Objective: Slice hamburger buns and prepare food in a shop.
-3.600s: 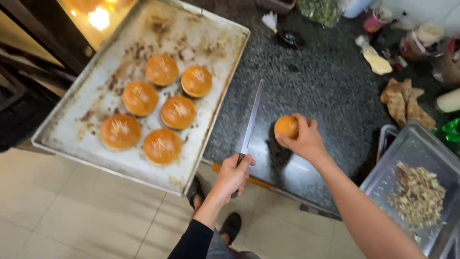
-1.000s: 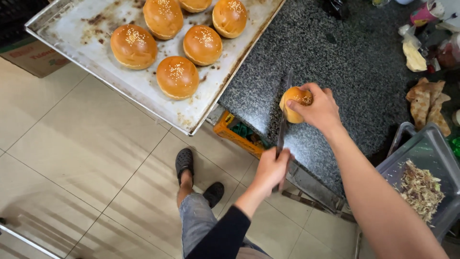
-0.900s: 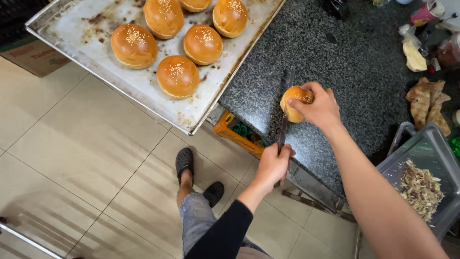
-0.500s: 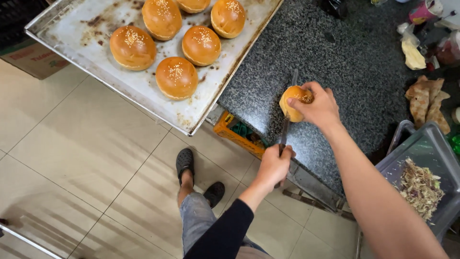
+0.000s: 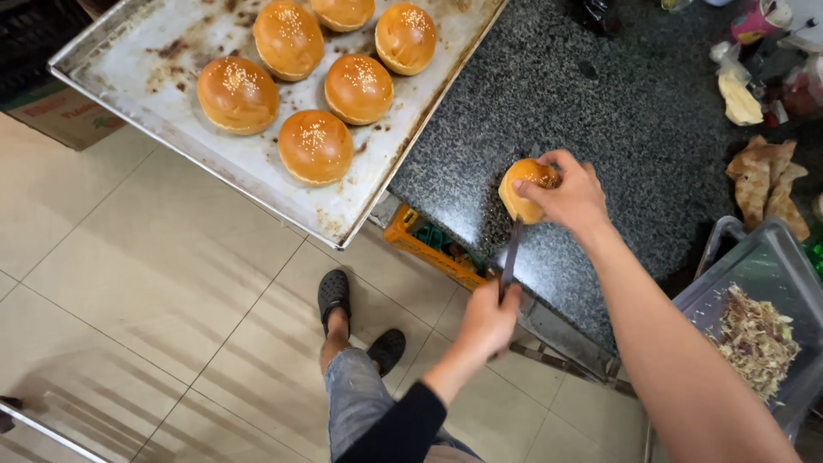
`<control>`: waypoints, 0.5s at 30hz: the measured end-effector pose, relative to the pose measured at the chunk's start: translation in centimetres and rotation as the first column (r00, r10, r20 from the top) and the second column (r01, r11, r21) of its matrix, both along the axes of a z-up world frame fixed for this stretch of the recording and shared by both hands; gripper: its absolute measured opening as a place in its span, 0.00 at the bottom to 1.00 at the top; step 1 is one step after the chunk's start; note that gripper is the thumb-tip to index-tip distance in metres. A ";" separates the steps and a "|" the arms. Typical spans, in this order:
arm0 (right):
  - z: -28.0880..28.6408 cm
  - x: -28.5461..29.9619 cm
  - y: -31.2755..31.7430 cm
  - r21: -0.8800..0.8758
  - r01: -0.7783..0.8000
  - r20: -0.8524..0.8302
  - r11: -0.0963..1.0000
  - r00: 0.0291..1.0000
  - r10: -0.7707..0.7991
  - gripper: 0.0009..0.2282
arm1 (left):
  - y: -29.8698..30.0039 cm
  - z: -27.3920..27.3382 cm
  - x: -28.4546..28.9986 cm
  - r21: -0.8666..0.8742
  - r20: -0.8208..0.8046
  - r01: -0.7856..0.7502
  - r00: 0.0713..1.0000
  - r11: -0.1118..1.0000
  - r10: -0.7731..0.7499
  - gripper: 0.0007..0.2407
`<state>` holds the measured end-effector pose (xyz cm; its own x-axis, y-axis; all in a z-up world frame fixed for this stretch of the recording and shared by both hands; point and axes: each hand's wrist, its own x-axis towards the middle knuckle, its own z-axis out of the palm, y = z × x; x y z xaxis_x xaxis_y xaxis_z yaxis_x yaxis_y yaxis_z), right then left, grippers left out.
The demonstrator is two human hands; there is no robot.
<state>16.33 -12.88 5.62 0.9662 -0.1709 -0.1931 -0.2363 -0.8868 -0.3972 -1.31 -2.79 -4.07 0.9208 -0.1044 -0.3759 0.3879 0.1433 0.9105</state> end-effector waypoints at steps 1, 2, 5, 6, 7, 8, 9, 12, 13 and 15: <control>0.0 0.0 0.0 0.003 0.001 0.000 1.000 1.000 -0.001 0.30 | 0.7 1.3 -0.4 0.003 0.000 0.001 1.000 1.000 -0.001 0.13; 0.1 0.1 -0.1 -0.003 0.006 -0.006 1.000 1.000 -0.006 0.30 | 1.3 2.6 -0.8 -0.072 -0.104 0.043 0.993 0.996 -0.050 0.13; -0.9 0.3 -0.9 0.001 0.003 -0.001 1.000 1.000 -0.003 0.30 | 1.9 4.0 0.5 -0.152 -0.223 0.081 0.968 0.985 -0.114 0.13; -1.4 0.2 -1.2 0.013 -0.008 0.007 1.000 1.000 0.008 0.30 | 2.0 4.0 1.2 -0.150 -0.247 0.080 0.962 0.985 -0.116 0.12; -1.7 0.2 -1.4 0.013 -0.008 0.005 1.000 1.000 0.008 0.30 | 1.9 4.0 1.6 -0.150 -0.248 0.080 0.962 0.985 -0.116 0.12; -1.9 0.3 -1.6 -0.057 -0.075 0.061 0.996 0.995 0.078 0.30 | 1.8 3.9 2.0 -0.131 -0.210 0.089 0.971 0.987 -0.115 0.12; -2.1 0.3 -1.9 -0.131 -0.137 0.111 0.982 0.982 0.152 0.30 | 1.7 3.9 2.5 -0.113 -0.171 0.097 0.978 0.989 -0.115 0.13; 1.0 -0.1 0.7 0.081 0.062 -0.053 0.995 0.997 -0.058 0.31 | 2.3 4.6 0.6 -0.057 -0.245 0.131 0.959 0.990 -0.141 0.13; 0.6 0.1 0.4 0.086 0.063 -0.053 0.994 0.997 -0.058 0.31 | 2.4 4.2 0.1 -0.053 -0.245 0.132 0.959 0.990 -0.141 0.13; -0.3 0.5 -0.3 0.100 0.088 -0.058 0.991 0.995 -0.083 0.31 | 2.3 3.3 -1.0 -0.085 -0.118 0.117 0.985 0.989 -0.127 0.13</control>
<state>16.80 -13.23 5.30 0.9366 -0.2289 -0.2653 -0.3329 -0.8178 -0.4695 -2.27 -0.45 -0.76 0.8468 -0.2466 -0.4713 0.5147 0.1563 0.8430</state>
